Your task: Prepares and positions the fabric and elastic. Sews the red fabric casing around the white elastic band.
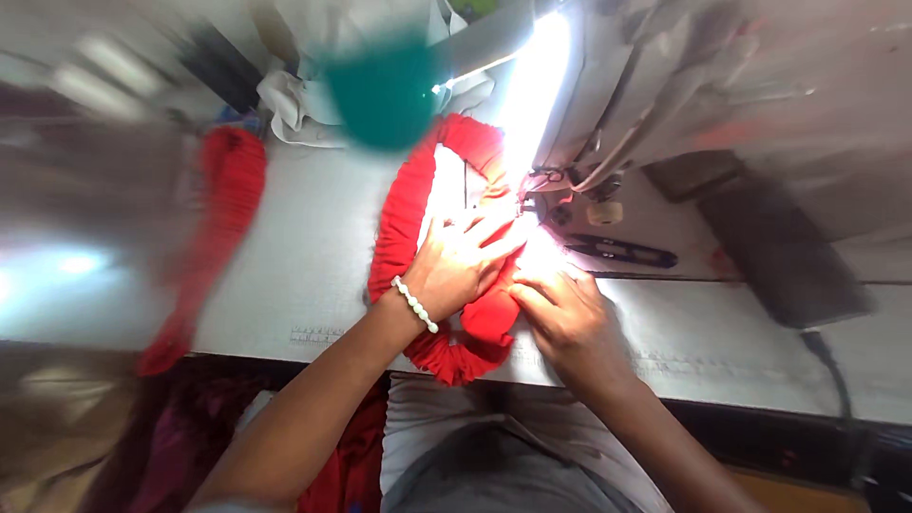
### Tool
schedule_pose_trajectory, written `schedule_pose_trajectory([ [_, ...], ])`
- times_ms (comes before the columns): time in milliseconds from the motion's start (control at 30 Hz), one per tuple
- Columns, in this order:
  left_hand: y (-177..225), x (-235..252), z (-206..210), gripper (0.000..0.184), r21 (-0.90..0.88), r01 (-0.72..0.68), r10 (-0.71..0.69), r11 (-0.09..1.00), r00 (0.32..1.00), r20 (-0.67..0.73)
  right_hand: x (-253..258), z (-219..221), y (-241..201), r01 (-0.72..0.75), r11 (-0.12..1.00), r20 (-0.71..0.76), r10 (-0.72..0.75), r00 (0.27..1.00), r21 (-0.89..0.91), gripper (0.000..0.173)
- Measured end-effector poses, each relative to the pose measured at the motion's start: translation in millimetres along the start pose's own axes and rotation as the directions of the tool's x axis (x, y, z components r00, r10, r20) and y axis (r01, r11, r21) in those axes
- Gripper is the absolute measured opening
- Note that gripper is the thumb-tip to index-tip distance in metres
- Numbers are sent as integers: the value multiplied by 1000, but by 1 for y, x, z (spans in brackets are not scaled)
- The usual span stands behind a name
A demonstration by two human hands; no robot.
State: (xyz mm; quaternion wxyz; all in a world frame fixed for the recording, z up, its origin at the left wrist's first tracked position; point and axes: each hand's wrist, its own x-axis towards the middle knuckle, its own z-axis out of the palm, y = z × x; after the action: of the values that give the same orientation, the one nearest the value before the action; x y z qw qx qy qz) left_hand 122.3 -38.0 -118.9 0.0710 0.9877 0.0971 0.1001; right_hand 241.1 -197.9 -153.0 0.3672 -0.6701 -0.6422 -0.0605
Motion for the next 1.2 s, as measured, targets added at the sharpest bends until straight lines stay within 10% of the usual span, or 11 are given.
schedule_pose_trajectory([
  [200,-22,44,-12,23,-403,305,-408,863,891,-198,0,1,2,7,1000,12,-7,1000,7,20],
  [333,-33,87,-9,52,-292,586,-598,756,799,56,2,1,1,11,1000,16,-11,1000,0,20],
  [867,-22,60,-5,35,-416,470,-597,778,760,-258,1,-4,0,4,1000,14,-4,1000,-17,19],
  [1067,84,-52,-37,55,-576,635,-586,515,751,304,3,-4,0,-19,999,-6,19,1000,48,19],
  [1200,101,-81,-38,70,-785,553,-564,281,757,331,3,-6,0,-53,993,-39,58,998,107,19],
])
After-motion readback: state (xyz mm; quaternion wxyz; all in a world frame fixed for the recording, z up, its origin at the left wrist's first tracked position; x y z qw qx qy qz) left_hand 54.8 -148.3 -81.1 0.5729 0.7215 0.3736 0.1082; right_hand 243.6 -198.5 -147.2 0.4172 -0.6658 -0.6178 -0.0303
